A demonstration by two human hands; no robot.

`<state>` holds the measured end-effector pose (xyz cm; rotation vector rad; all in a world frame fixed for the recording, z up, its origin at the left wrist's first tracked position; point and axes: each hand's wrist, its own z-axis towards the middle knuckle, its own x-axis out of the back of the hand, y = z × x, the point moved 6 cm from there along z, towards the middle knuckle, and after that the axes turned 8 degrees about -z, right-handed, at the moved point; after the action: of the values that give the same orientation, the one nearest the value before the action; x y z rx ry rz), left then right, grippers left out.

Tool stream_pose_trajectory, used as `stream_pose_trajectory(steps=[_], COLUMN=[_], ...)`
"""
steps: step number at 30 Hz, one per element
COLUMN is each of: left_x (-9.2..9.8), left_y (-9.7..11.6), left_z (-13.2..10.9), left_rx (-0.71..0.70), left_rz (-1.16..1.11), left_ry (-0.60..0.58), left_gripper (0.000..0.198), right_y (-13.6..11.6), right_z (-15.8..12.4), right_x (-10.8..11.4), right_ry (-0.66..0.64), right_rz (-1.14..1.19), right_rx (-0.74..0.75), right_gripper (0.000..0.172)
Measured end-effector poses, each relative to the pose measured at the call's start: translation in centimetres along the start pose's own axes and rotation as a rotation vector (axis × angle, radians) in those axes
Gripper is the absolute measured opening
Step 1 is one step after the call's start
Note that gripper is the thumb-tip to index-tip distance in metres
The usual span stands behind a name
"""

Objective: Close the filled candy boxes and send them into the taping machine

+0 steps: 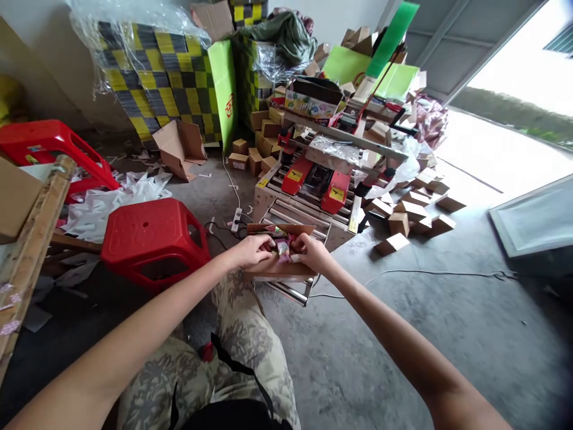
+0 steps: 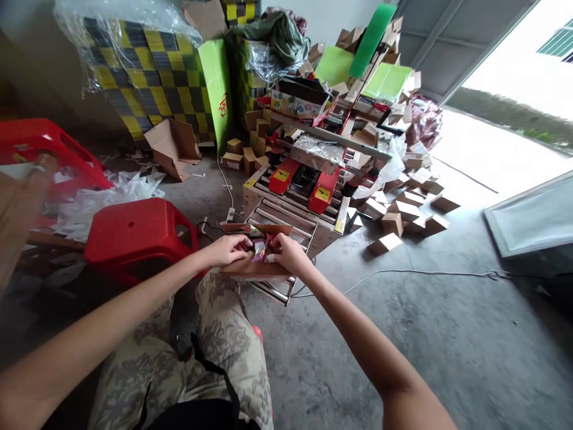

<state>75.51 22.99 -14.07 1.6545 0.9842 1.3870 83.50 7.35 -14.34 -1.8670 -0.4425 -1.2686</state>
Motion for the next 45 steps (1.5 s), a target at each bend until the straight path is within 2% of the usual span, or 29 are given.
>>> stream_pose_trajectory(steps=[1,2,4,6,7,9,11,13,15,18,22,25,27,29,32,34,35,37,39,40,42,43,45], left_x=[0.0,-0.3,-1.1,-1.7,-1.8,-1.4,-0.9,-0.9,-1.4,-2.0,-1.8,-1.6,-1.4,-1.3,-1.3,-1.5,-1.8,-2.1,-1.7,-1.3,-0.4,-0.1,0.5], left_y=[0.2,0.5,1.2,1.8,2.1,2.7,2.9,2.6,2.1,1.7,1.7,1.4,1.5,1.4,1.2,1.0,0.9,1.0,1.6,1.9,2.3,2.2,1.7], left_z=[-0.6,-1.2,-1.8,-2.3,-2.6,-3.3,-4.1,-4.3,-3.7,-2.5,-0.5,1.3,2.3,2.9,2.4,1.3,0.5,-1.2,-2.8,-3.6,-4.7,-4.8,-4.4], left_rx=[-0.043,-0.082,-0.141,-0.178,-0.189,-0.181,-0.131,-0.096,-0.098,-0.096,0.02,0.158,0.198,0.211,0.188,0.147,0.127,0.069,-0.025,-0.082,-0.16,-0.17,-0.167], left_rz=[0.062,0.122,0.22,0.339,0.422,0.6,0.705,0.72,0.713,0.697,0.725,0.755,0.755,0.755,0.748,0.731,0.724,0.71,0.701,0.695,0.683,0.679,0.657], left_ry=[0.109,0.166,0.166,0.144,0.169,0.315,0.505,0.573,0.483,0.268,-0.056,-0.307,-0.377,-0.371,-0.283,-0.186,-0.137,0.016,0.276,0.422,0.66,0.714,0.721], left_gripper=[0.019,0.014,0.008,0.009,0.01,0.018,0.037,0.058,0.064,0.056,0.041,0.038,0.037,0.034,0.035,0.037,0.038,0.038,0.041,0.046,0.07,0.083,0.099], right_y=[-0.6,-1.5,-3.6,-5.2,-5.5,-5.1,-3.7,-2.1,-1.0,-0.7,-2.1,-2.6,-2.9,-3.1,-3.3,-3.8,-4.2,-4.9,-5.3,-5.4,-5.7,-5.9,-6.3], right_z=[-0.8,-1.7,-3.3,-3.9,-3.6,-2.3,-0.6,0.9,1.9,2.4,3.3,4.2,4.4,3.8,2.1,1.2,1.1,1.6,2.7,3.4,4.3,4.5,4.3], right_x=[0.3,0.7,1.0,0.6,0.3,0.3,0.7,0.9,0.7,0.4,-0.3,-0.8,-0.9,-0.8,-0.3,0.0,-0.1,-0.9,-1.7,-1.9,-2.1,-2.1,-1.7], right_ry=[0.117,0.235,0.397,0.397,0.37,0.355,0.388,0.401,0.368,0.293,0.136,0.049,0.052,0.086,0.219,0.312,0.316,0.227,0.104,0.072,0.054,0.062,0.123], right_rz=[-0.016,-0.037,-0.093,-0.147,-0.153,-0.096,0.03,0.154,0.222,0.165,-0.239,-0.371,-0.362,-0.357,-0.33,-0.27,-0.239,-0.202,-0.214,-0.225,-0.253,-0.266,-0.285], right_rx=[0.011,0.059,0.224,0.359,0.375,0.319,0.205,0.078,-0.048,-0.144,-0.128,-0.088,-0.048,-0.016,-0.008,0.067,0.125,0.233,0.268,0.269,0.266,0.258,0.227], right_gripper=[0.03,0.037,0.046,0.047,0.045,0.038,0.027,0.015,0.022,0.029,0.027,0.027,0.027,0.026,0.029,0.037,0.042,0.043,0.036,0.032,0.022,0.019,0.02])
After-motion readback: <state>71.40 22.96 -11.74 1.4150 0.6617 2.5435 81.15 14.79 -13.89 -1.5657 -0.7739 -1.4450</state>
